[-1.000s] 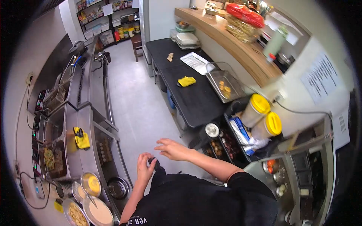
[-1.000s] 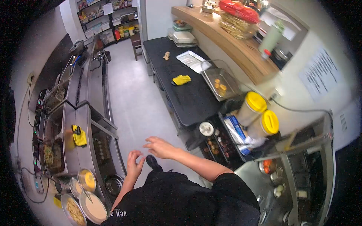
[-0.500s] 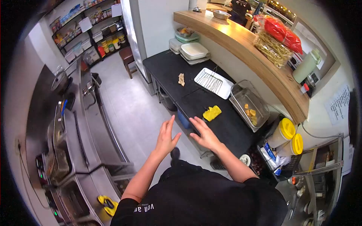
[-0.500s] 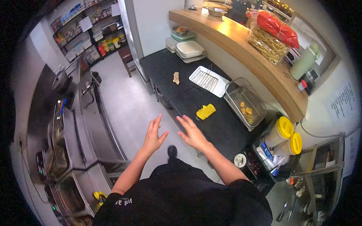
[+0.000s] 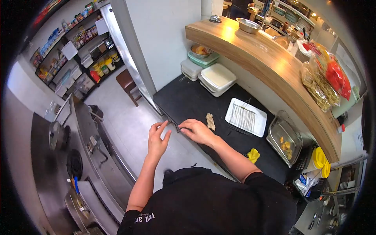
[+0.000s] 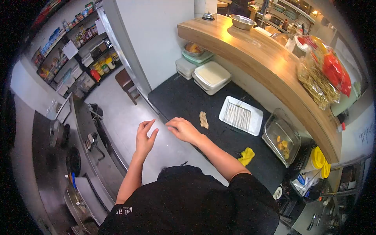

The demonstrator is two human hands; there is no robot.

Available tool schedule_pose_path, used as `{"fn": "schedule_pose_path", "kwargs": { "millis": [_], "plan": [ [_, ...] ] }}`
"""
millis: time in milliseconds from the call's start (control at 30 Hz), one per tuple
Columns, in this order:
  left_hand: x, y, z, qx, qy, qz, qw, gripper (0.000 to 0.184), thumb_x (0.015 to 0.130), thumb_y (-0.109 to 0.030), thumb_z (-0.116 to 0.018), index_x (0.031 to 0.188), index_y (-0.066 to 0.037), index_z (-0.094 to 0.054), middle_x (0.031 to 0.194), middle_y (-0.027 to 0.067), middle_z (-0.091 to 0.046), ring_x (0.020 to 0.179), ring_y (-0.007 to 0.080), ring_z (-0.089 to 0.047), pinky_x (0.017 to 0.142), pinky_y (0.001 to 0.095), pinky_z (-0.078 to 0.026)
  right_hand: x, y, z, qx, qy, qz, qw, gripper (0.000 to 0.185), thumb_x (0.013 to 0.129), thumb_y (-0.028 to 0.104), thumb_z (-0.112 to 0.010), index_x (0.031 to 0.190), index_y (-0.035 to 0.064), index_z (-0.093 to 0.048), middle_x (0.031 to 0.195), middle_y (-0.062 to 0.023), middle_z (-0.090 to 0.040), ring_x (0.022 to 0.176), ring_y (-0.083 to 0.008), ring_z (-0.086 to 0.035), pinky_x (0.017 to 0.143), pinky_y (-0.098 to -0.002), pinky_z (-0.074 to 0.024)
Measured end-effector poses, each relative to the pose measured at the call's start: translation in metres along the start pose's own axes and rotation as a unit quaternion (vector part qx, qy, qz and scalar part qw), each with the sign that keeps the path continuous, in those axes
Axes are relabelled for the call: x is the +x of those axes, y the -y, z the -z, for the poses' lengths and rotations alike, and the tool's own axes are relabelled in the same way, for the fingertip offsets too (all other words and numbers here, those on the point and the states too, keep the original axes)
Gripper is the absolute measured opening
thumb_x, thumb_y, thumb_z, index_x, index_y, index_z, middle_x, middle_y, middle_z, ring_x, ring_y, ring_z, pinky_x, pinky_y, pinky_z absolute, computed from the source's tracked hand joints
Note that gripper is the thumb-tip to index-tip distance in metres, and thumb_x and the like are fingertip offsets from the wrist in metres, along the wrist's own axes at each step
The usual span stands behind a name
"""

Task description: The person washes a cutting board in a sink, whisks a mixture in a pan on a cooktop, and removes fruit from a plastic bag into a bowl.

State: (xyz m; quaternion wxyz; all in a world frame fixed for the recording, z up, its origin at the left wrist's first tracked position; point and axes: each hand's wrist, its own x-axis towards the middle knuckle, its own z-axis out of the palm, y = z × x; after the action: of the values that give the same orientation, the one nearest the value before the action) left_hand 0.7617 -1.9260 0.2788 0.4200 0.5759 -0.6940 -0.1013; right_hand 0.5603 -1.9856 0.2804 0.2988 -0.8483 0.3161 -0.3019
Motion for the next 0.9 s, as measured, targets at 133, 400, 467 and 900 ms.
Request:
{"fn": "schedule_pose_path", "kwargs": {
  "millis": [133,400,467,900],
  "plan": [
    [0.079,0.084,-0.013,0.010,0.019,-0.004,1.000,0.031,0.079,-0.017,-0.068,0.107,-0.004,-0.065,0.102,0.0134,-0.059,0.097,0.0305,-0.053,0.086,0.0377,-0.042,0.067,-0.037,-0.013,-0.032,0.003,-0.008,0.999,0.022,0.084,0.014,-0.059,0.100,0.0008,-0.065,0.103,-0.0150,-0.062,0.099,-0.0326,-0.057,0.088,-0.0400,-0.0443],
    [0.283,0.187,-0.085,-0.124,0.152,-0.090,0.976,0.032,0.078,-0.018,-0.068,0.105,0.000,-0.065,0.102,0.0152,-0.062,0.096,0.0305,-0.059,0.085,0.0358,-0.045,0.067,-0.103,-0.019,-0.073,-0.080,-0.327,0.939,0.022,0.086,0.016,-0.059,0.101,0.0013,-0.066,0.099,-0.0152,-0.064,0.095,-0.0302,-0.060,0.084,-0.0360,-0.0458],
    [0.327,0.215,-0.126,-0.173,0.202,-0.009,0.964,0.034,0.078,-0.016,-0.067,0.108,0.000,-0.063,0.101,0.0156,-0.063,0.094,0.0292,-0.060,0.083,0.0349,-0.047,0.091,-0.101,-0.013,-0.058,-0.116,-0.401,0.907,0.022,0.085,0.014,-0.060,0.102,-0.0001,-0.066,0.100,-0.0153,-0.064,0.090,-0.0302,-0.061,0.081,-0.0342,-0.0465],
    [0.508,0.203,-0.283,-0.114,-0.002,-0.064,0.991,0.038,0.081,-0.008,-0.057,0.117,0.004,-0.052,0.105,0.0217,-0.059,0.099,0.0331,-0.057,0.087,0.0382,-0.045,0.270,-0.268,0.123,0.151,-0.417,-0.421,0.791,0.067,0.088,0.032,-0.059,0.140,0.0023,-0.029,0.128,-0.0143,-0.048,0.096,-0.0223,-0.057,0.075,-0.0361,-0.0510]
  ]
}}
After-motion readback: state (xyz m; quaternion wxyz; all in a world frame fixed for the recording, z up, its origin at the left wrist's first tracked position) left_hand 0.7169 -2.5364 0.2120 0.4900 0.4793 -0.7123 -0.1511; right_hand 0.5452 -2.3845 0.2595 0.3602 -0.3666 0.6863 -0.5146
